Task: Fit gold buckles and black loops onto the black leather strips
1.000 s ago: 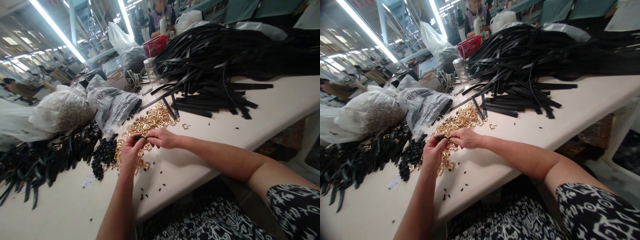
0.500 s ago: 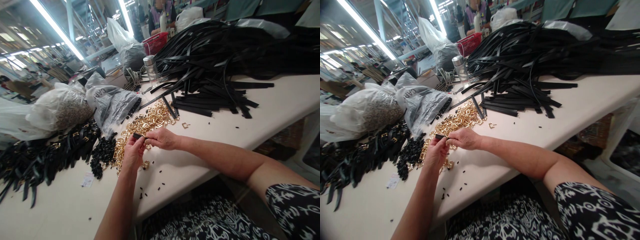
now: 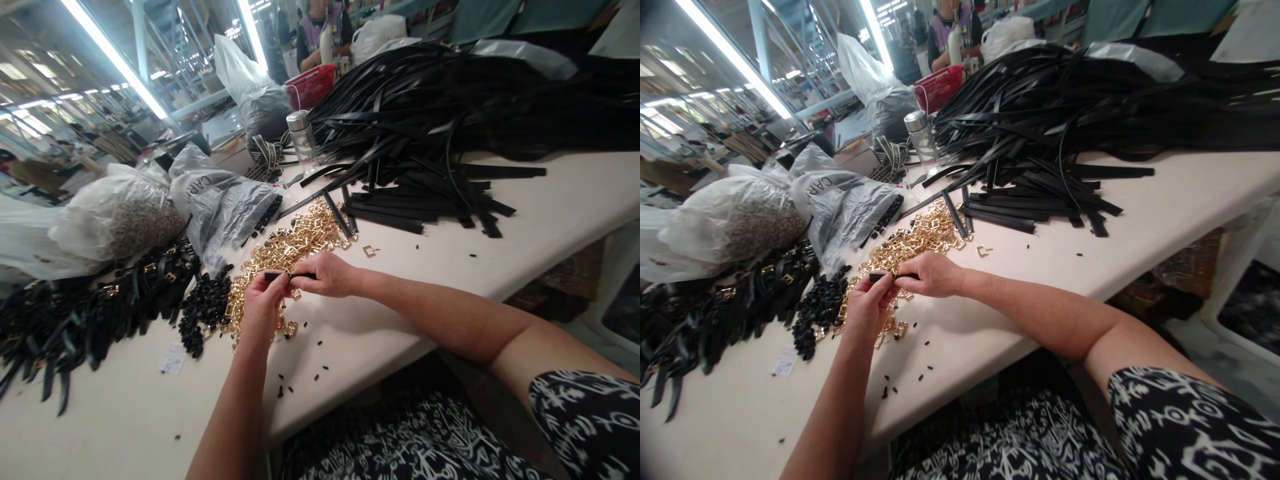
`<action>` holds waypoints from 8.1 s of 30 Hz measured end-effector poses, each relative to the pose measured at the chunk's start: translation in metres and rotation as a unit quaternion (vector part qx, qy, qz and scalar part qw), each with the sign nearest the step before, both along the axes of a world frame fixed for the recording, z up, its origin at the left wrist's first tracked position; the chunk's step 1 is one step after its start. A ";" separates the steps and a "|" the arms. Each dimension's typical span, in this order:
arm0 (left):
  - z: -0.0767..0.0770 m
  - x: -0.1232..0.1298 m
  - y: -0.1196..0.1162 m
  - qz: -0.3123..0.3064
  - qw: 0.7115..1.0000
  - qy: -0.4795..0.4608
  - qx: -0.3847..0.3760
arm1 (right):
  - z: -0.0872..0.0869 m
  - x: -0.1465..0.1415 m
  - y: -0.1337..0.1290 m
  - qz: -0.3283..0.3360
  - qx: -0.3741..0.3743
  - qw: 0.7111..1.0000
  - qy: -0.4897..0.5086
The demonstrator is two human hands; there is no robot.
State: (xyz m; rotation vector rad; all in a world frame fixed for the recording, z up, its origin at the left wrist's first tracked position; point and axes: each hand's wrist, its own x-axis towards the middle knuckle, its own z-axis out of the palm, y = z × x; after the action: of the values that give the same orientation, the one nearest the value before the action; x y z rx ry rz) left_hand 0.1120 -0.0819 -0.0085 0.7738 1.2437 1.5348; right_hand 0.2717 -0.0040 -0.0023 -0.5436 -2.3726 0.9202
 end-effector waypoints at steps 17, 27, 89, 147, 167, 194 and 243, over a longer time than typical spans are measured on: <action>-0.009 0.000 0.004 0.052 0.998 -0.026 -0.012 | -0.001 -0.003 -0.002 -0.054 -0.032 0.997 0.035; -0.010 0.002 0.002 0.055 0.997 0.052 0.017 | -0.004 -0.005 -0.004 -0.068 -0.080 0.990 0.093; -0.006 -0.008 0.004 -0.001 0.995 0.097 0.000 | -0.018 -0.016 0.000 -0.044 -0.365 0.882 0.295; 0.007 -0.033 0.003 0.051 0.998 -0.039 -0.012 | -0.013 -0.008 -0.004 -0.060 -0.165 0.978 0.110; 0.006 -0.016 -0.006 0.019 0.982 0.182 0.050 | 0.003 0.000 0.001 0.010 -0.112 0.994 -0.011; -0.003 -0.009 -0.007 0.011 0.884 0.457 0.101 | -0.010 -0.006 0.003 0.028 -0.254 0.965 0.059; -0.011 0.004 0.007 0.057 0.995 -0.087 0.007 | -0.007 -0.006 -0.006 -0.029 -0.200 0.976 0.085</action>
State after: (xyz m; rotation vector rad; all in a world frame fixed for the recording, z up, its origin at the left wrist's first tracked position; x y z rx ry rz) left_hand 0.1165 -0.0754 -0.0191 0.5714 1.1657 1.6672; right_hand 0.2656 -0.0103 -0.0094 -0.6525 -2.0142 1.3717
